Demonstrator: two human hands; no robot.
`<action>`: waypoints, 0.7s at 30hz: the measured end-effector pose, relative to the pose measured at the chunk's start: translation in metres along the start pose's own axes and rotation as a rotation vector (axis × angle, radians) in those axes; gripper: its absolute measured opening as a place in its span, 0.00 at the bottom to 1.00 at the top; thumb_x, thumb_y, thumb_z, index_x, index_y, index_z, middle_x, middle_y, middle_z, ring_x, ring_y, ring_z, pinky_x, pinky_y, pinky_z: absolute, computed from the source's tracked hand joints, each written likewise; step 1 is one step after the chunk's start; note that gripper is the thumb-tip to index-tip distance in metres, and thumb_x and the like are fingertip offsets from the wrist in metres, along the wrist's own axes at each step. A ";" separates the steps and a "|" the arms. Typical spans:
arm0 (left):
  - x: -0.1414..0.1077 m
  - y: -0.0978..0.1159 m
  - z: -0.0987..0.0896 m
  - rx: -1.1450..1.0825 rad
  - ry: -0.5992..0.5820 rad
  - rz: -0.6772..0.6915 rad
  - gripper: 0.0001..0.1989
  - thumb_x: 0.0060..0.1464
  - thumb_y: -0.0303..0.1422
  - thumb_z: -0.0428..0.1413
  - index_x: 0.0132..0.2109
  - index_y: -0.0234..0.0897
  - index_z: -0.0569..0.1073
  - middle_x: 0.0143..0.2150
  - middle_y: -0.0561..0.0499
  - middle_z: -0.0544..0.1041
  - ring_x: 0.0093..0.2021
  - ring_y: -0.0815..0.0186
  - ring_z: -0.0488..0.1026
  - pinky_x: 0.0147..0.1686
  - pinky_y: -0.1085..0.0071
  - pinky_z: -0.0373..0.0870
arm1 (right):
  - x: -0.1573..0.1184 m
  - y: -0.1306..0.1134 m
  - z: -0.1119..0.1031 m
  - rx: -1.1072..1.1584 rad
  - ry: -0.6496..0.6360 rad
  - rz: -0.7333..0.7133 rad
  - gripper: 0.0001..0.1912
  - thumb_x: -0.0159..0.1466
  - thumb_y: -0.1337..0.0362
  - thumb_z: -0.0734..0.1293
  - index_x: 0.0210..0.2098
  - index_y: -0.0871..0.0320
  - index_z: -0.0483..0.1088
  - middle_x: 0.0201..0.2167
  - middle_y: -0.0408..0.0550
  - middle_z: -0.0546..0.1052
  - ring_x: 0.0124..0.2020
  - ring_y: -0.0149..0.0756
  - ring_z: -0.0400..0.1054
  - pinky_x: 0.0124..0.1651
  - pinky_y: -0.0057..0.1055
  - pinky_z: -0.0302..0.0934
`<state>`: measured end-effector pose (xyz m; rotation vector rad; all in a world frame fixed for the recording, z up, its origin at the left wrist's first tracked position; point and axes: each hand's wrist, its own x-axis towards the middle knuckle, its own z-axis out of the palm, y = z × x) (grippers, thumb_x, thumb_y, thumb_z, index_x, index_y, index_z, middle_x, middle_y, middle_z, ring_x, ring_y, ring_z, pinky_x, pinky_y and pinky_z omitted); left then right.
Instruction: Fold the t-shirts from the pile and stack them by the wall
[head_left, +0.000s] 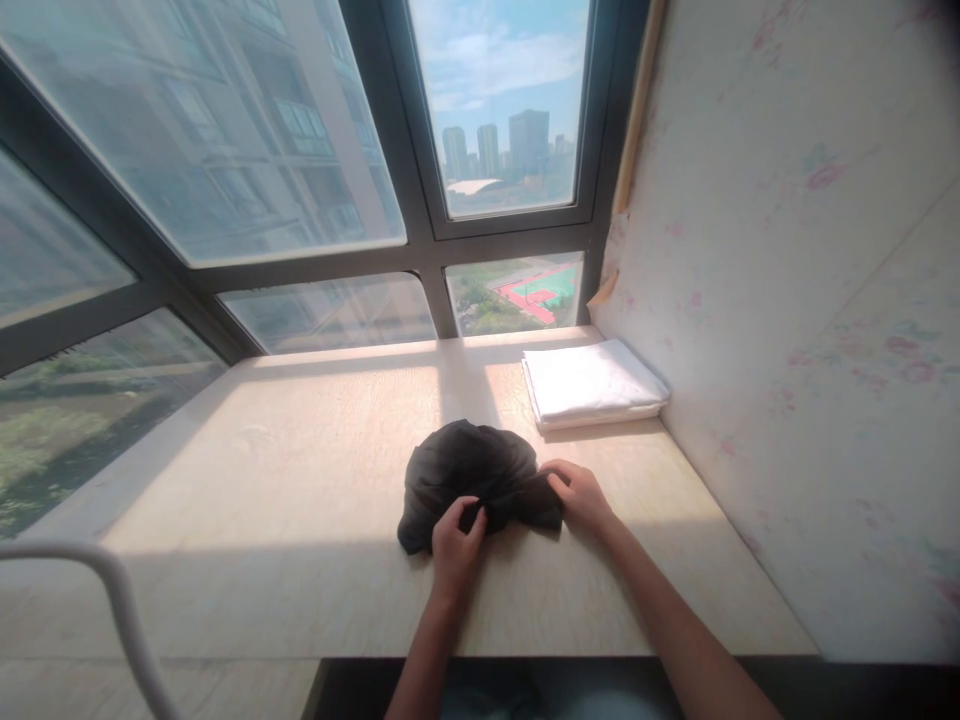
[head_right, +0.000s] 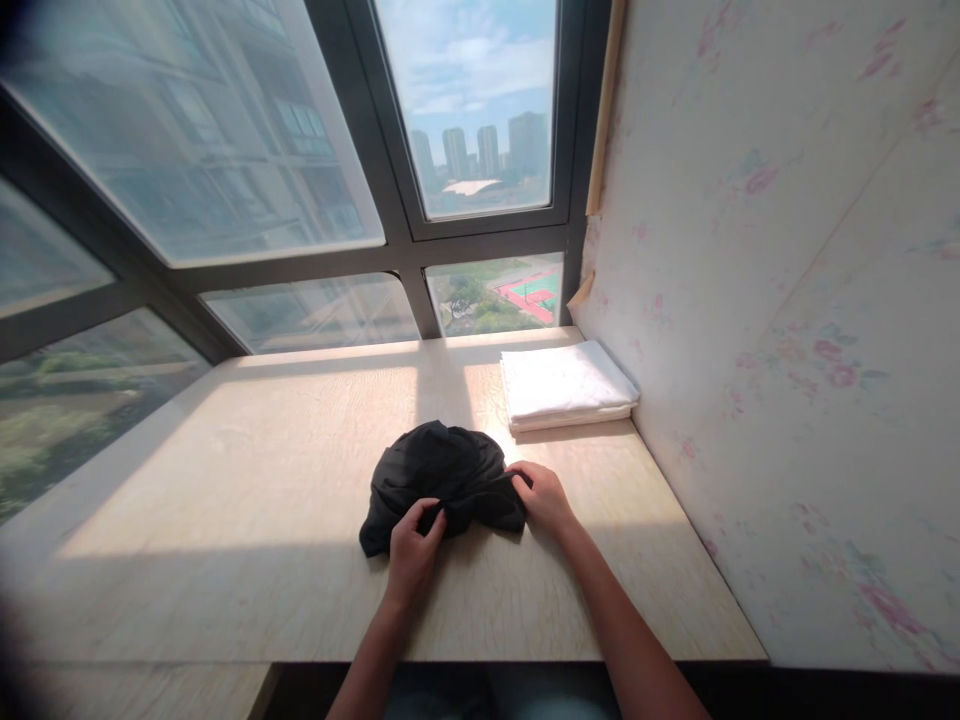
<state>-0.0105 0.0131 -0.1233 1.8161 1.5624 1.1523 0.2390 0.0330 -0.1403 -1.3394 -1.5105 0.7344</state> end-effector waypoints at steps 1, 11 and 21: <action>0.000 0.000 0.000 -0.003 -0.012 0.006 0.13 0.58 0.40 0.55 0.41 0.37 0.77 0.38 0.46 0.81 0.39 0.58 0.79 0.43 0.62 0.75 | 0.000 0.000 -0.001 0.024 0.020 0.019 0.13 0.64 0.62 0.61 0.37 0.55 0.77 0.39 0.48 0.81 0.42 0.40 0.74 0.49 0.36 0.66; -0.004 0.005 0.007 0.003 -0.139 0.136 0.17 0.51 0.25 0.53 0.47 0.39 0.78 0.48 0.46 0.81 0.50 0.57 0.77 0.53 0.57 0.73 | 0.005 0.005 -0.009 0.125 0.194 0.115 0.19 0.68 0.54 0.56 0.38 0.59 0.73 0.36 0.51 0.80 0.39 0.42 0.73 0.44 0.35 0.68; -0.005 0.000 0.000 0.010 0.012 0.077 0.18 0.57 0.25 0.44 0.44 0.37 0.77 0.43 0.46 0.81 0.45 0.60 0.78 0.47 0.61 0.75 | -0.006 0.002 -0.002 -0.062 0.027 0.014 0.10 0.62 0.60 0.65 0.38 0.54 0.77 0.38 0.49 0.82 0.40 0.44 0.75 0.47 0.39 0.66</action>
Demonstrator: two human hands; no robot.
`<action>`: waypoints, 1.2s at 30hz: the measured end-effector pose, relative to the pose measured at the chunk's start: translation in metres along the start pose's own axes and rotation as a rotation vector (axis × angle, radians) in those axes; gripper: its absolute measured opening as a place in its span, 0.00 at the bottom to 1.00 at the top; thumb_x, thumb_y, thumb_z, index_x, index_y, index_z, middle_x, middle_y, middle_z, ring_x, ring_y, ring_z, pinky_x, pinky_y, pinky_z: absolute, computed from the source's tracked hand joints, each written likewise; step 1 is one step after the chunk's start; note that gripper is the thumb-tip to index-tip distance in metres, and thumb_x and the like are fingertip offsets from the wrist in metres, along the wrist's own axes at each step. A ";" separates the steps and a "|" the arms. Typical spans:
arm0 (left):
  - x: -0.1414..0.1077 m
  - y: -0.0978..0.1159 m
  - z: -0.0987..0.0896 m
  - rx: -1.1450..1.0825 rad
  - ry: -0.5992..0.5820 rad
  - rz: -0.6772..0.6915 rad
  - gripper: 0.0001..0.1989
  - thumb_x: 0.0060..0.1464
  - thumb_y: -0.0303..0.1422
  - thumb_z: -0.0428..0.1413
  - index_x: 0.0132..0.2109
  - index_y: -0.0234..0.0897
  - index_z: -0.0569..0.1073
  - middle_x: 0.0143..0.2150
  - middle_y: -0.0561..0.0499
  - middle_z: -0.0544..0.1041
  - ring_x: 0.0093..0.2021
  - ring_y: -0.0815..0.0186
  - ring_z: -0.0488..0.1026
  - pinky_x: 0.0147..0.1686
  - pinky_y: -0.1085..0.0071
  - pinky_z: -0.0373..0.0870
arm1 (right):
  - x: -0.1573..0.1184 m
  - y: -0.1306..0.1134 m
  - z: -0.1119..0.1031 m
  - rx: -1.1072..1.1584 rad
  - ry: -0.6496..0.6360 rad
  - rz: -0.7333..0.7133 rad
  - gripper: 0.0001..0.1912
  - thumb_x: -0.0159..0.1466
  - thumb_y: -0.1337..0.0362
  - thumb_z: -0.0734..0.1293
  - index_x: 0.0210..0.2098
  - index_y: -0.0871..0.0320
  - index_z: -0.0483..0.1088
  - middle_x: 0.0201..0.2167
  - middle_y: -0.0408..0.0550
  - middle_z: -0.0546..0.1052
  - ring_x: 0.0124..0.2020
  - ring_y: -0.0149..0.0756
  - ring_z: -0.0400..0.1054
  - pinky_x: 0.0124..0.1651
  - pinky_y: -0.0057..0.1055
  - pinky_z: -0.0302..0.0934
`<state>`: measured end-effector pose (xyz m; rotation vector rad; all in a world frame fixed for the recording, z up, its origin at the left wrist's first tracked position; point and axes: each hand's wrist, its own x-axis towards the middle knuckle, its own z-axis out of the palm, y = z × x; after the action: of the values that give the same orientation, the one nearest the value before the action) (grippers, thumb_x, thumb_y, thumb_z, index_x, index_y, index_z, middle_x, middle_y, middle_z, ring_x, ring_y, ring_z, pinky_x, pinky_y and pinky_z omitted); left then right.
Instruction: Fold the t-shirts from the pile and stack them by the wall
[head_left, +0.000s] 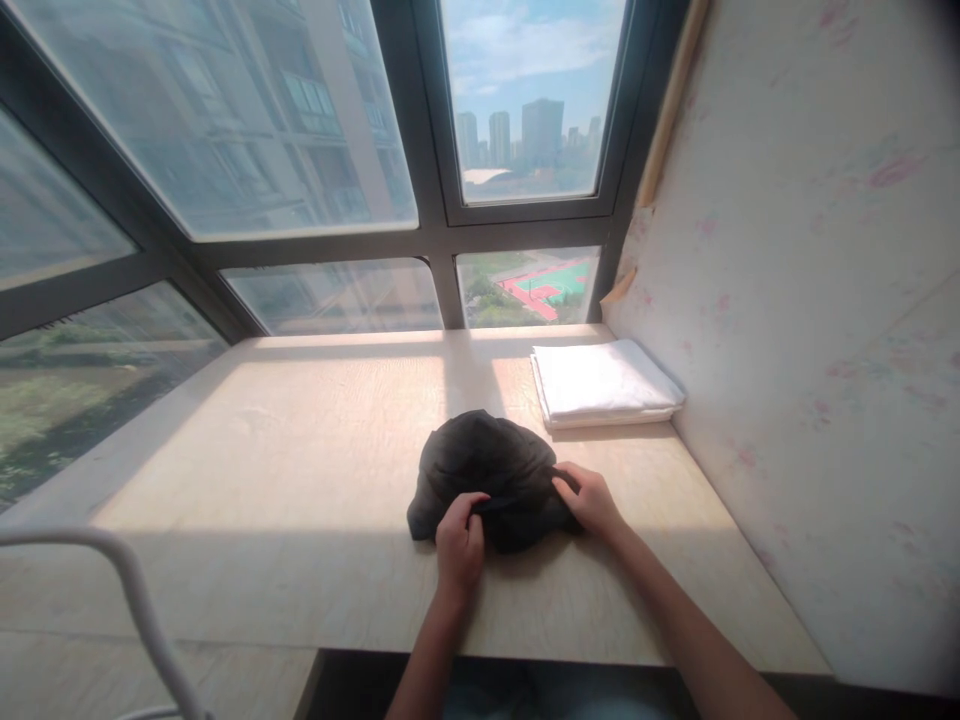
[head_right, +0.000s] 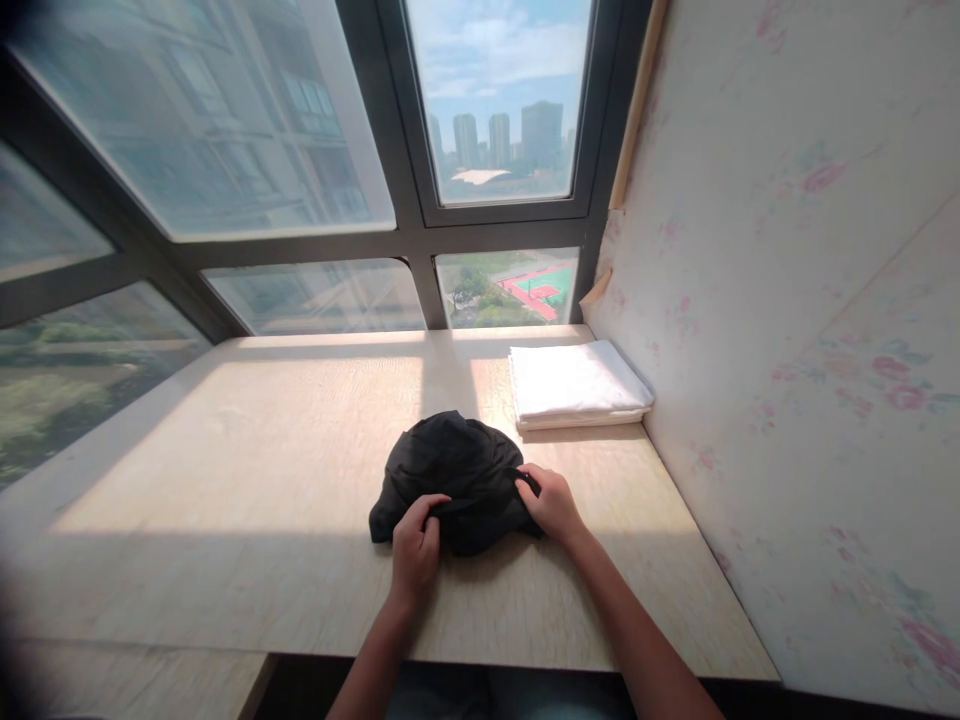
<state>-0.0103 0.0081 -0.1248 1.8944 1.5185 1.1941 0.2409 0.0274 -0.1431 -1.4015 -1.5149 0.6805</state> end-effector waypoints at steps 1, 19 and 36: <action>0.001 -0.001 -0.001 0.004 0.016 -0.013 0.18 0.57 0.25 0.43 0.43 0.37 0.77 0.42 0.46 0.81 0.44 0.60 0.78 0.46 0.62 0.75 | -0.002 0.000 0.001 -0.024 -0.030 -0.030 0.10 0.60 0.61 0.66 0.39 0.53 0.78 0.39 0.48 0.82 0.41 0.44 0.74 0.48 0.40 0.66; 0.044 0.009 -0.107 0.650 -0.067 0.051 0.17 0.60 0.29 0.47 0.51 0.41 0.77 0.49 0.48 0.82 0.45 0.58 0.79 0.40 0.67 0.73 | -0.014 -0.002 -0.011 -0.242 -0.076 -0.135 0.24 0.48 0.75 0.59 0.41 0.54 0.75 0.43 0.48 0.78 0.47 0.43 0.70 0.51 0.39 0.66; 0.072 0.039 -0.145 -0.290 -0.306 -0.231 0.19 0.50 0.36 0.46 0.41 0.37 0.79 0.35 0.47 0.81 0.35 0.57 0.78 0.33 0.64 0.75 | 0.054 -0.134 -0.093 0.541 -0.070 0.120 0.17 0.54 0.65 0.68 0.43 0.55 0.77 0.45 0.49 0.81 0.45 0.43 0.75 0.44 0.39 0.71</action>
<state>-0.1062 0.0376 0.0083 1.5776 1.2806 0.9166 0.2686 0.0354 0.0263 -1.0635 -1.1804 1.1265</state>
